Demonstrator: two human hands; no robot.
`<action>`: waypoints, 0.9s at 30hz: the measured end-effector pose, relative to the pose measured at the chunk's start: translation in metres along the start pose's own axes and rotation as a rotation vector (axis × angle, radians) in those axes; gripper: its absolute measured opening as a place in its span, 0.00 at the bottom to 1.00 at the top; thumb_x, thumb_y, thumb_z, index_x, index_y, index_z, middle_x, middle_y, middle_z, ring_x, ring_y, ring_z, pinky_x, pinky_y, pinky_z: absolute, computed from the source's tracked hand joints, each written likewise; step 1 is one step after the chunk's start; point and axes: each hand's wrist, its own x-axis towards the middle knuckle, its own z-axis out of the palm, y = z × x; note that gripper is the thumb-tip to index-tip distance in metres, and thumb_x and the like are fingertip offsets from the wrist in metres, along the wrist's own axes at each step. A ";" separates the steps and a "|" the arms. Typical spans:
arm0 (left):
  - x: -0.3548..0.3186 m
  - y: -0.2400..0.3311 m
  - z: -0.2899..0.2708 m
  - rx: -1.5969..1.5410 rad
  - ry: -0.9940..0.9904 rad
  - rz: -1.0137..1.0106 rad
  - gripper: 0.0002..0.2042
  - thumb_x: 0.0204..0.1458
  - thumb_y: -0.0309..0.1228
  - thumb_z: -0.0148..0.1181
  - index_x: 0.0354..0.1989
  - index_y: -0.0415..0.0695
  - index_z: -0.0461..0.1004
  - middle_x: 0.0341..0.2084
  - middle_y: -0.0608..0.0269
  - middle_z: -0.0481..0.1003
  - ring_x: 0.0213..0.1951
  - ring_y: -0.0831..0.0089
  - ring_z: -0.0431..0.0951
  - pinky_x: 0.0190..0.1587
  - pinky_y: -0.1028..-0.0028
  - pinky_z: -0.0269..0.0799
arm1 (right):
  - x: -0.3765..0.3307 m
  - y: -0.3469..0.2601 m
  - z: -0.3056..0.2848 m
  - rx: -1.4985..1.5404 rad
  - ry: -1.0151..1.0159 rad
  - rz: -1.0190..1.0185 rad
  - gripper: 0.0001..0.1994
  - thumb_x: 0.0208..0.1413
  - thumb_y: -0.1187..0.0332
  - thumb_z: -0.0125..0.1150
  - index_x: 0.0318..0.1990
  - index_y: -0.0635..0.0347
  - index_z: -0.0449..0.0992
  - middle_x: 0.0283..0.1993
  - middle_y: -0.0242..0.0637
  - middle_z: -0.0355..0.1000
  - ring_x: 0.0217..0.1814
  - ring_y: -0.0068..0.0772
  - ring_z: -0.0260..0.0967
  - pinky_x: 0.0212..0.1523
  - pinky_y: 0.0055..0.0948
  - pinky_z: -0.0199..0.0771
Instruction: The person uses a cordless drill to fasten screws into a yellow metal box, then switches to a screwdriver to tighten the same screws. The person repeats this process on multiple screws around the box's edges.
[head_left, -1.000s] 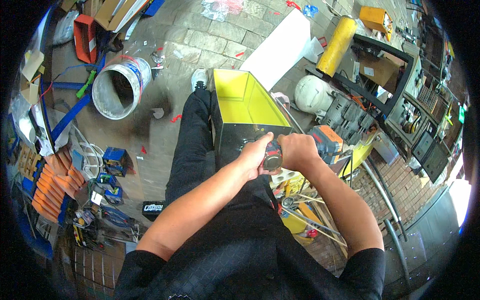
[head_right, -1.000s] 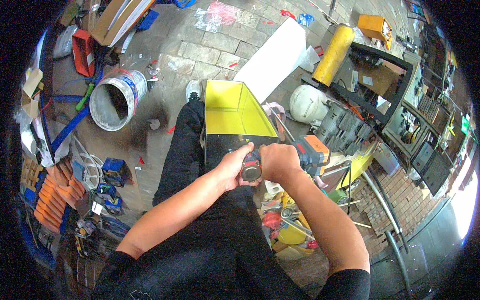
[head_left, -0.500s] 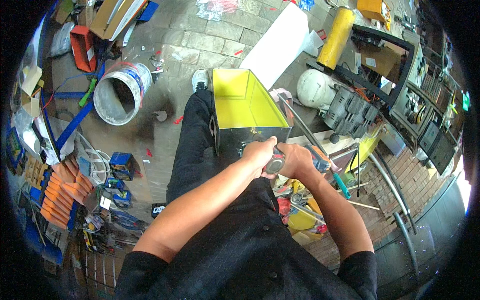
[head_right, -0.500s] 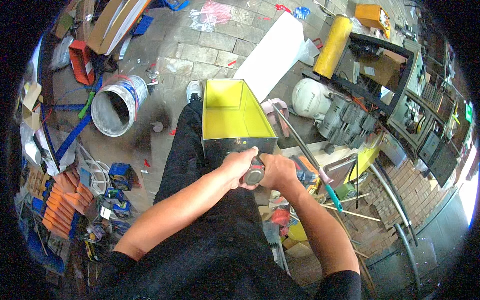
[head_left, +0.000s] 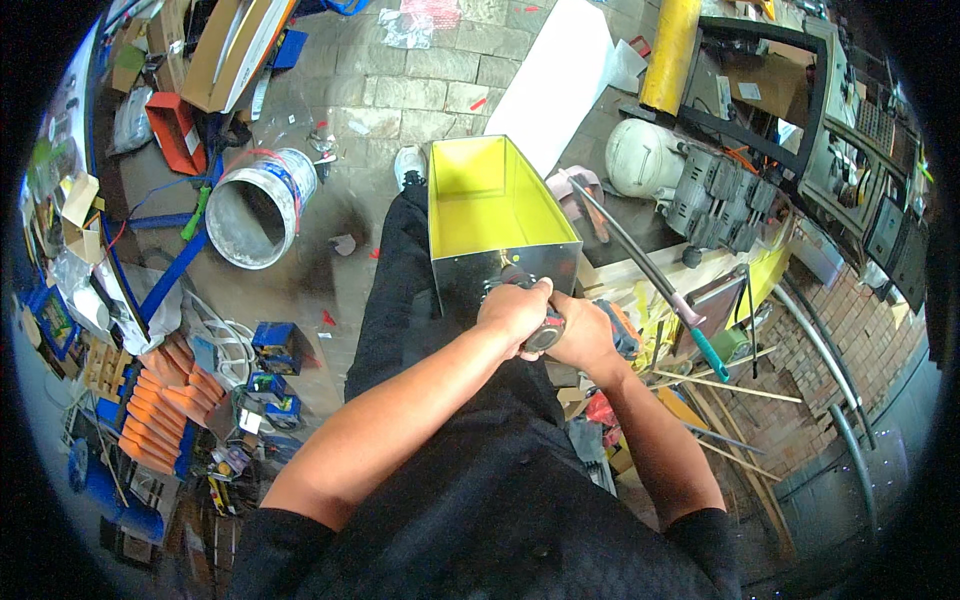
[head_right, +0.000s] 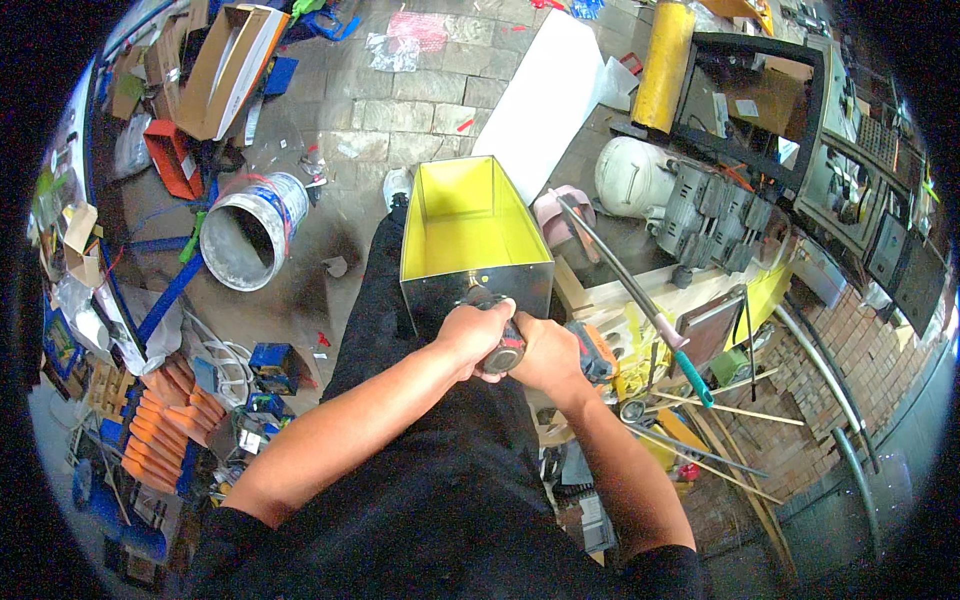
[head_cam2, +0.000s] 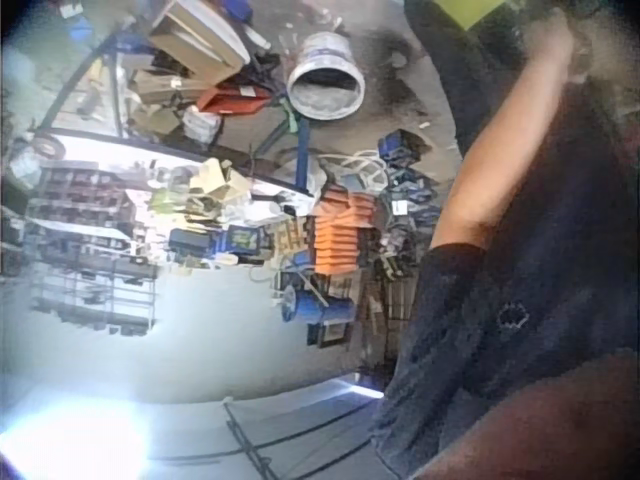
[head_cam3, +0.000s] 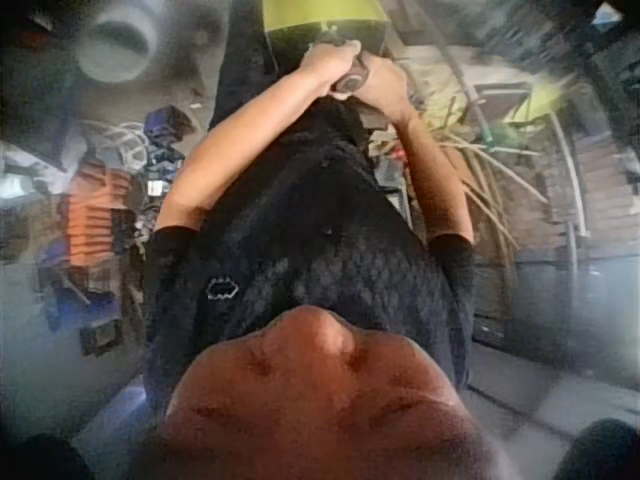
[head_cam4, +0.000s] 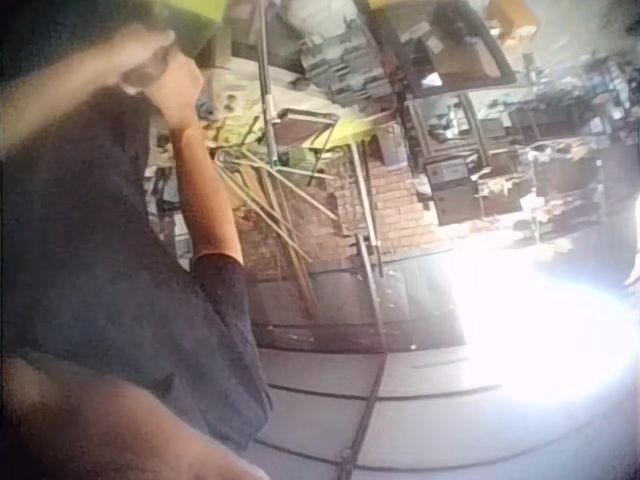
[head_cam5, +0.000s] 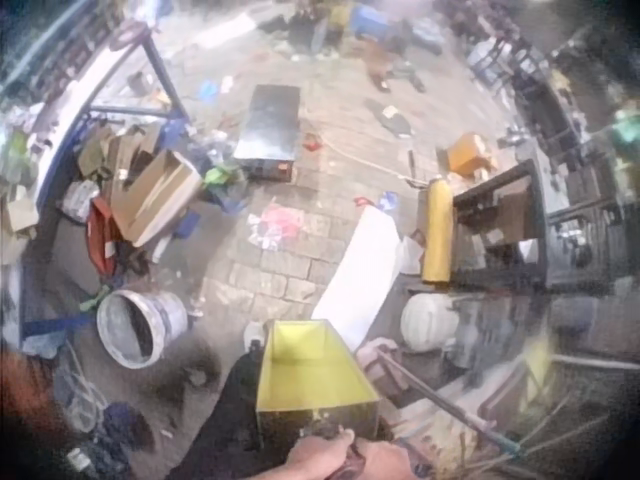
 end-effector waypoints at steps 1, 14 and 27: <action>0.000 0.000 -0.002 0.021 -0.002 0.007 0.24 0.66 0.50 0.60 0.37 0.34 0.76 0.25 0.51 0.78 0.17 0.58 0.79 0.14 0.59 0.76 | -0.002 -0.002 0.002 0.036 0.010 0.024 0.25 0.42 0.49 0.76 0.42 0.58 0.82 0.36 0.53 0.82 0.43 0.58 0.82 0.45 0.50 0.81; -0.008 0.031 -0.010 0.199 0.034 0.114 0.25 0.66 0.48 0.61 0.35 0.32 0.76 0.22 0.51 0.76 0.16 0.58 0.77 0.13 0.60 0.71 | 0.005 -0.012 0.012 0.172 0.177 0.043 0.26 0.48 0.47 0.71 0.44 0.60 0.80 0.37 0.56 0.82 0.44 0.60 0.81 0.46 0.54 0.80; -0.013 0.022 -0.011 0.155 -0.040 0.091 0.25 0.66 0.50 0.60 0.36 0.34 0.76 0.23 0.51 0.77 0.17 0.60 0.79 0.15 0.62 0.74 | -0.005 -0.015 0.011 0.062 0.211 0.049 0.24 0.46 0.51 0.73 0.43 0.61 0.79 0.36 0.54 0.82 0.43 0.58 0.83 0.45 0.53 0.82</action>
